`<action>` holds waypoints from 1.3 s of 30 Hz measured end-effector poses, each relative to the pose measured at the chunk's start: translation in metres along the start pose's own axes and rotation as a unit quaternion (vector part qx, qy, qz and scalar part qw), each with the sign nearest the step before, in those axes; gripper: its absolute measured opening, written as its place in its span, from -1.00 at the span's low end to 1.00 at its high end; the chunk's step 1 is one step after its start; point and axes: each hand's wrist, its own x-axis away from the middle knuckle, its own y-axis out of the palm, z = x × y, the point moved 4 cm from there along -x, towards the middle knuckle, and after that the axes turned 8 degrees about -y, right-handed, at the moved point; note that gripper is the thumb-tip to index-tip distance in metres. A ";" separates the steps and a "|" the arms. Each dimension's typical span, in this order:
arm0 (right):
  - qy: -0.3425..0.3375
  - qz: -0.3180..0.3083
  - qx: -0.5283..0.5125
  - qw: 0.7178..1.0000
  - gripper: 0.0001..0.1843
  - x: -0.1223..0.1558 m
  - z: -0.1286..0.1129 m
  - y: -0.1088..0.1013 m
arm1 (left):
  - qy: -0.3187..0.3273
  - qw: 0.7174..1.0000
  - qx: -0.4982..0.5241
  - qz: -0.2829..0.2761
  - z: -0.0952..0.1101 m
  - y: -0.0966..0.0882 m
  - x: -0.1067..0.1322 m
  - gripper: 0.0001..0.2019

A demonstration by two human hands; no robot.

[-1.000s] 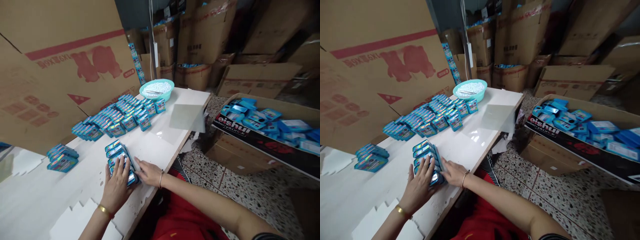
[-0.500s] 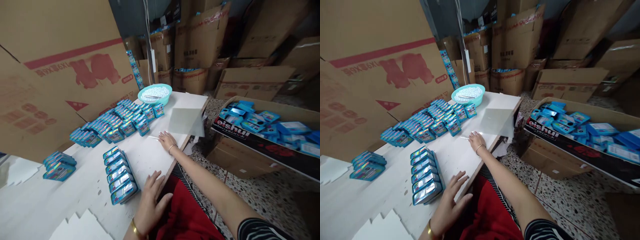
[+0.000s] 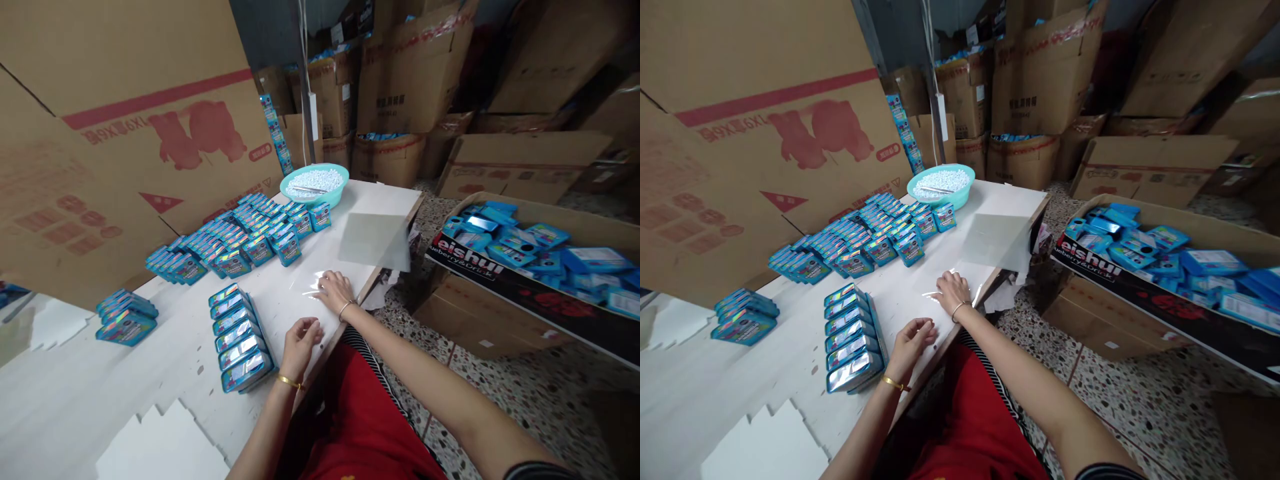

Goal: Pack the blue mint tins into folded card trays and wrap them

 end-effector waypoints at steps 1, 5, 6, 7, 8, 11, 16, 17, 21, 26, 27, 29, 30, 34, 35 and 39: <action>0.002 0.002 -0.005 1.000 -0.84 -0.003 0.001 0.001 | 0.000 1.000 -0.004 -0.006 -0.001 -0.001 0.000 -0.59; -0.016 -0.004 -0.036 0.999 -0.90 -0.016 0.009 0.003 | -0.009 0.999 -0.017 -0.032 -0.004 -0.002 0.003 -0.62; -0.020 -0.003 -0.042 0.999 -0.90 -0.017 0.011 0.003 | -0.012 0.999 -0.019 -0.034 -0.004 -0.002 0.004 -0.62; -0.024 -0.003 -0.049 0.998 -0.88 -0.018 0.011 0.002 | -0.015 0.999 -0.019 -0.033 -0.005 -0.002 0.004 -0.61; -0.028 -0.002 -0.058 0.998 -0.87 -0.018 0.010 0.001 | -0.015 0.999 -0.014 -0.028 -0.005 -0.002 0.003 -0.60; -0.048 -0.005 -0.086 0.995 -0.82 -0.011 -0.004 -0.002 | -0.011 0.998 0.045 0.031 -0.002 -0.002 -0.006 -0.48; -0.052 0.033 -0.085 0.994 -0.85 0.022 -0.029 -0.005 | -0.043 0.989 0.102 0.099 0.000 0.001 -0.030 -0.28; -0.043 0.047 -0.065 0.996 -0.80 0.028 -0.028 -0.006 | -0.042 0.989 0.109 0.097 0.000 0.001 -0.033 -0.32; -0.028 0.004 -0.004 1.000 -0.80 0.030 -0.012 -0.003 | -0.026 0.988 0.125 0.088 -0.003 -0.003 -0.037 -0.56; -0.009 -0.022 -0.021 0.999 -0.84 0.001 0.004 0.004 | -0.030 0.991 0.118 0.054 -0.005 -0.006 -0.031 -0.65; -0.002 -0.019 -0.028 0.999 -0.84 -0.004 0.005 0.004 | -0.031 0.992 0.116 0.050 -0.005 -0.006 -0.030 -0.65; 0.010 -0.008 -0.046 0.999 -0.85 -0.010 0.005 0.000 | -0.029 0.992 0.114 0.048 -0.005 -0.006 -0.026 -0.63; 0.013 -0.001 -0.059 0.998 -0.86 -0.010 0.002 -0.003 | -0.027 0.992 0.114 0.051 -0.005 -0.006 -0.024 -0.62; -0.011 0.035 -0.122 0.992 -0.87 0.013 -0.022 -0.010 | -0.003 0.987 0.134 0.083 -0.006 -0.005 -0.018 -0.53; -0.021 0.040 -0.135 0.990 -0.85 0.023 -0.030 -0.009 | 0.007 0.988 0.129 0.089 -0.006 -0.005 -0.017 -0.51; -0.025 0.065 -0.251 0.966 -0.86 0.064 -0.048 0.003 | 0.032 0.992 0.069 0.100 -0.011 -0.008 -0.015 -0.59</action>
